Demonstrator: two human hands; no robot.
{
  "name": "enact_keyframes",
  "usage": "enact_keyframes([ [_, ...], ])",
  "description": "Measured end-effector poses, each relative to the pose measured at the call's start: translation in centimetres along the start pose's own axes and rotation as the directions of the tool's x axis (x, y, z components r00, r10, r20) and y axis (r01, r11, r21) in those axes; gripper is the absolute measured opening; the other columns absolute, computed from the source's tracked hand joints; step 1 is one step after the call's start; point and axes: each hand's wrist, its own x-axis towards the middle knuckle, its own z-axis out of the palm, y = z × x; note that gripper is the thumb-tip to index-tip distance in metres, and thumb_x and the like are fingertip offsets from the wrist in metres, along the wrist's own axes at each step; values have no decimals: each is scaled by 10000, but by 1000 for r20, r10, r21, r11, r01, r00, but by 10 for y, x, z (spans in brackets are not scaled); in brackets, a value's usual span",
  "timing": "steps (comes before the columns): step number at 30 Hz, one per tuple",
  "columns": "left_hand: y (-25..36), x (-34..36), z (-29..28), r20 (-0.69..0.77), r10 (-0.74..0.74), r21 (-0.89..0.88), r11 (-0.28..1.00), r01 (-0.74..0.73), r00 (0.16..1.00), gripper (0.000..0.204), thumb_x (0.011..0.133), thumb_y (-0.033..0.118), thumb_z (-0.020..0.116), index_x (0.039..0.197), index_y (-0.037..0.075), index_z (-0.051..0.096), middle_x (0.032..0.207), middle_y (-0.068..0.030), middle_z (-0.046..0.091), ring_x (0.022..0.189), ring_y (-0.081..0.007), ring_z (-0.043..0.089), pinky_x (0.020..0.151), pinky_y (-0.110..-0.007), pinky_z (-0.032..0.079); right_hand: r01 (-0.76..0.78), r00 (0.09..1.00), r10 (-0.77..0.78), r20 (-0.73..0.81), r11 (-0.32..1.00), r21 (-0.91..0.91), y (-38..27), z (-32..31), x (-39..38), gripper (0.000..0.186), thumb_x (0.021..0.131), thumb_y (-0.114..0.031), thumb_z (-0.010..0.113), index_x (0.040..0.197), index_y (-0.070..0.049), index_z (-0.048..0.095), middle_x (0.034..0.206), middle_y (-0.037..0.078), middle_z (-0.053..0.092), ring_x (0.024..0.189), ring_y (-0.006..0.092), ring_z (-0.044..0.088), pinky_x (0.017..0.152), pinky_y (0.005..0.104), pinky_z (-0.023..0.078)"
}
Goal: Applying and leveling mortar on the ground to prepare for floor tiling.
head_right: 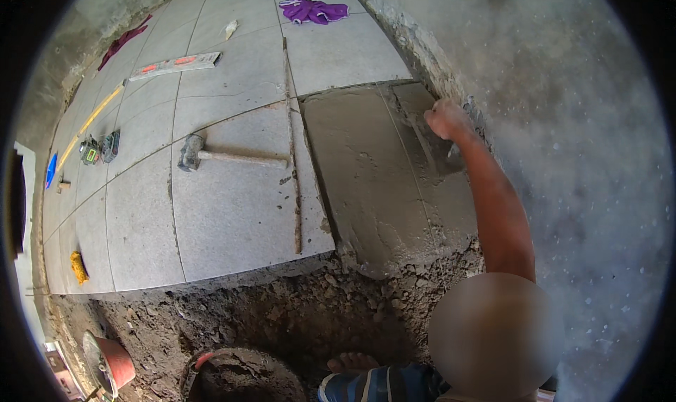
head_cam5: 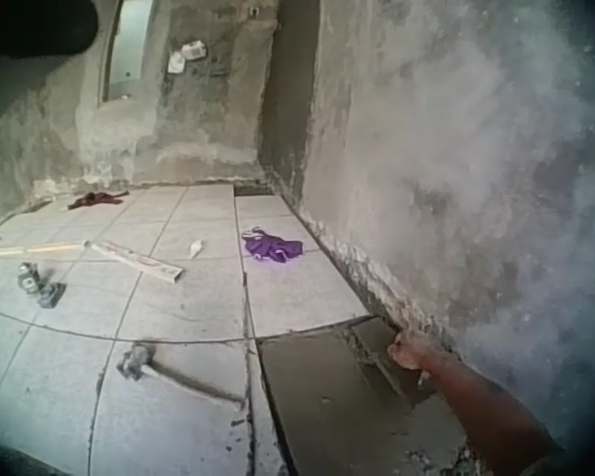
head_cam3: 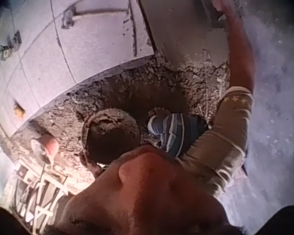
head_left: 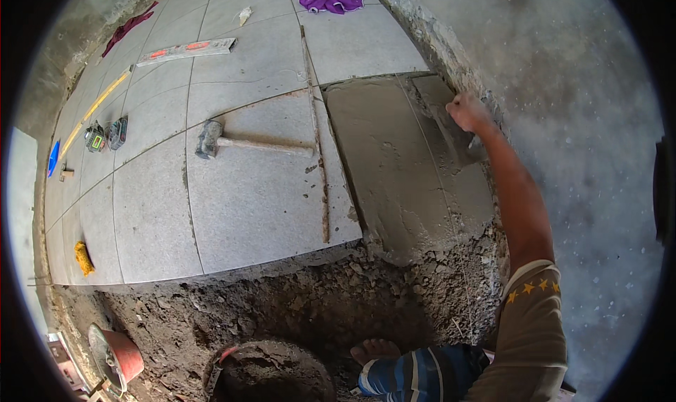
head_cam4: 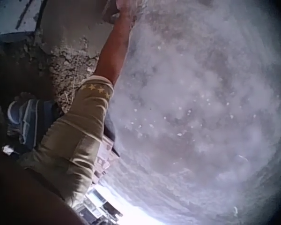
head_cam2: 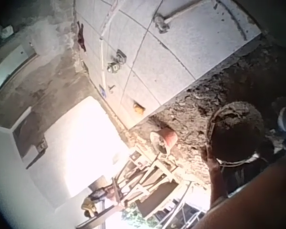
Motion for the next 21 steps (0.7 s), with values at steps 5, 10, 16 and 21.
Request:
enact_keyframes([
  [5, 0, 4, -2, 22, 25, 8, 1000, -25, 999, 585, 1026, 420, 527, 1416, -16, 496, 1497, -126, 366, 1345, -239, 419, 1095, -408, 406, -237, 907, 356, -226, 873, 426, -17, 17, -20, 410, 885, -341, 539, 1053, 0, 691, 1163, 272, 649, 1126, 431, 611, 977, 491, 490],
  [10, -6, 6, -8, 50, 34, 11, 999, -35, 998, 602, 1024, 434, 525, 1420, -17, 490, 1507, -129, 351, 1354, -243, 411, 1098, -409, 404, -290, 907, 378, -186, 880, 377, -19, 23, 9, 428, 890, -324, 517, 1098, 17, 672, 1228, 282, 619, 1174, 425, 591, 1010, 482, 478],
  [16, -24, 6, -26, 92, 87, 38, 995, -91, 992, 622, 1021, 450, 524, 1426, -20, 483, 1518, -133, 334, 1365, -247, 401, 1103, -410, 401, -209, 950, 253, -183, 950, 231, 12, 64, 33, 464, 891, -325, 505, 1141, 37, 649, 1227, 278, 624, 1173, 426, 594, 1019, 480, 475],
  [21, -37, 5, -42, 215, 226, 81, 965, -248, 950, 676, 1013, 501, 497, 1440, -22, 464, 1534, -141, 297, 1385, -257, 378, 1112, -415, 393, -226, 941, 270, -205, 950, 215, 25, 55, 19, 442, 898, -318, 493, 1085, 40, 672, 1170, 303, 632, 1129, 437, 607, 985, 486, 490],
])
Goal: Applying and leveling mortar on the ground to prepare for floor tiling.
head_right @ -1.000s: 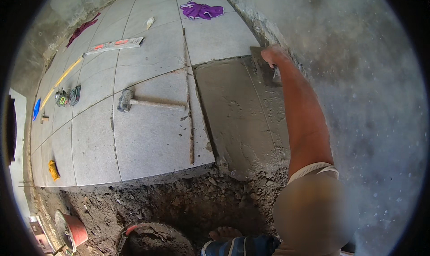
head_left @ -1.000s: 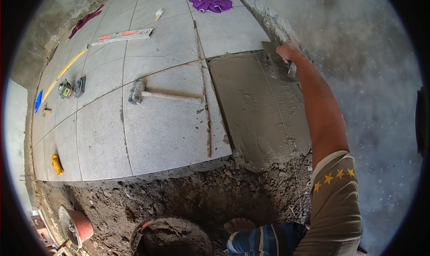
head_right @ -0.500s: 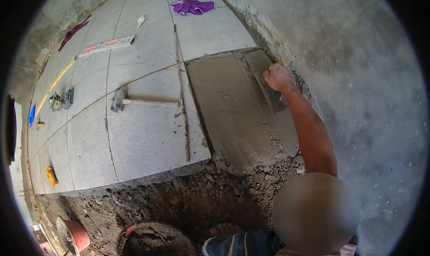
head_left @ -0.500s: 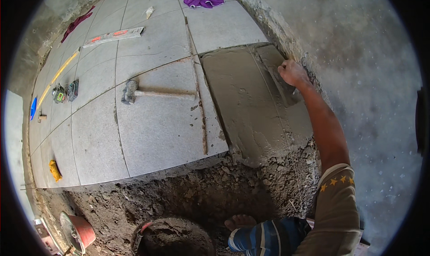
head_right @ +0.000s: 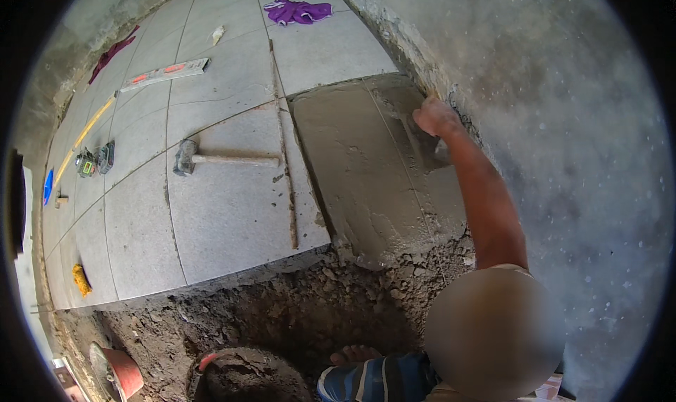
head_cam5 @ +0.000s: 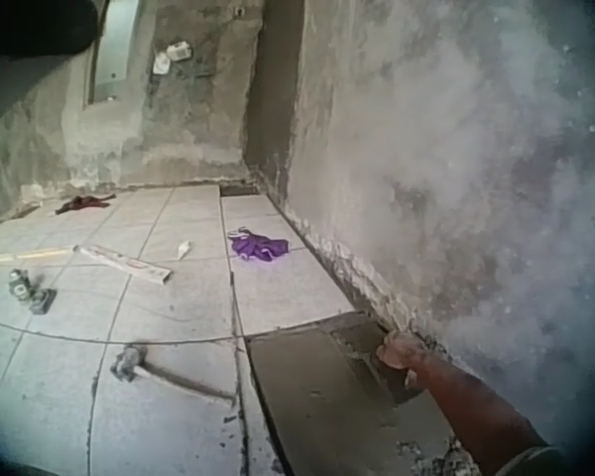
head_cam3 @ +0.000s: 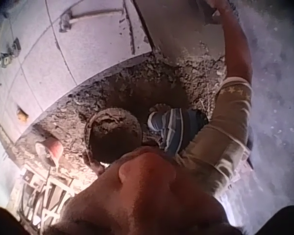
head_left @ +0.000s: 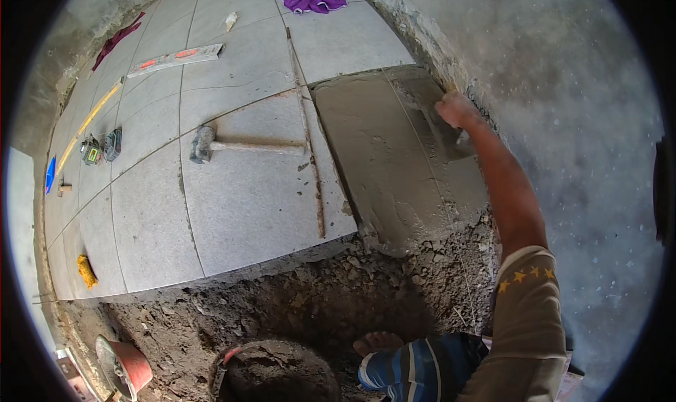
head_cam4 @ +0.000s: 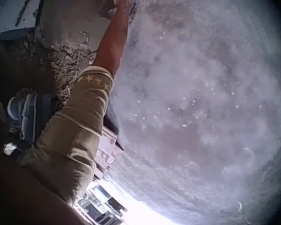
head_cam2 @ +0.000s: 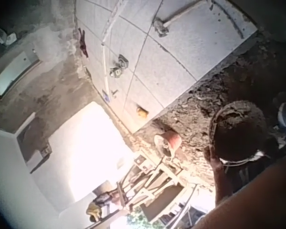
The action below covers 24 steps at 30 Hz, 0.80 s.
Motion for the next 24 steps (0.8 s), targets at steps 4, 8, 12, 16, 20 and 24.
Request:
enact_keyframes([
  [4, 6, -1, 3, -79, -246, 13, 969, 248, 966, 765, 1006, 587, 434, 1469, -22, 426, 1554, -153, 243, 1415, -277, 336, 1124, -433, 381, 68, 997, -65, -35, 994, 83, 2, -35, -81, 402, 901, -307, 514, 932, 53, 690, 1003, 310, 654, 990, 465, 632, 896, 510, 512],
  [8, 48, 18, 30, -162, -181, -77, 982, 170, 970, 359, 1004, 374, 542, 1139, 47, 477, 1122, -33, 351, 1021, -154, 351, 838, -334, 345, -21, 994, 51, -95, 956, 292, -3, -27, -157, 349, 881, -315, 582, 963, 1, 707, 959, 291, 666, 945, 465, 645, 845, 511, 525],
  [12, 104, 34, 62, -283, -298, -186, 950, 252, 912, 233, 994, 186, 633, 804, 119, 517, 700, 84, 437, 635, -33, 355, 558, -229, 297, -56, 993, 90, -79, 931, 362, -10, -5, -163, 362, 876, -335, 599, 992, -11, 712, 997, 283, 672, 969, 456, 647, 863, 503, 523],
  [16, 126, 38, 76, -303, -292, -199, 950, 240, 907, 243, 1002, 159, 613, 788, 139, 501, 706, 93, 434, 642, -27, 350, 560, -226, 281, -86, 988, 127, -87, 925, 370, -16, 11, -143, 363, 878, -330, 596, 1014, -12, 708, 1025, 273, 676, 994, 449, 644, 886, 497, 518],
  [20, 121, 38, 75, -335, -293, -222, 948, 227, 896, 225, 1006, 154, 606, 800, 134, 516, 711, 89, 449, 655, -26, 363, 575, -223, 301, -116, 984, 157, -89, 927, 356, -18, 17, -114, 387, 883, -352, 579, 1020, -13, 707, 1046, 270, 675, 1011, 443, 642, 897, 492, 516],
  [24, 105, 32, 66, -322, -284, -208, 952, 225, 903, 219, 1003, 152, 610, 804, 131, 520, 715, 88, 453, 664, -29, 370, 582, -222, 310, -134, 986, 158, -43, 927, 351, -18, 19, -88, 407, 887, -373, 564, 1024, -18, 708, 1056, 269, 674, 1013, 443, 642, 900, 497, 514],
])
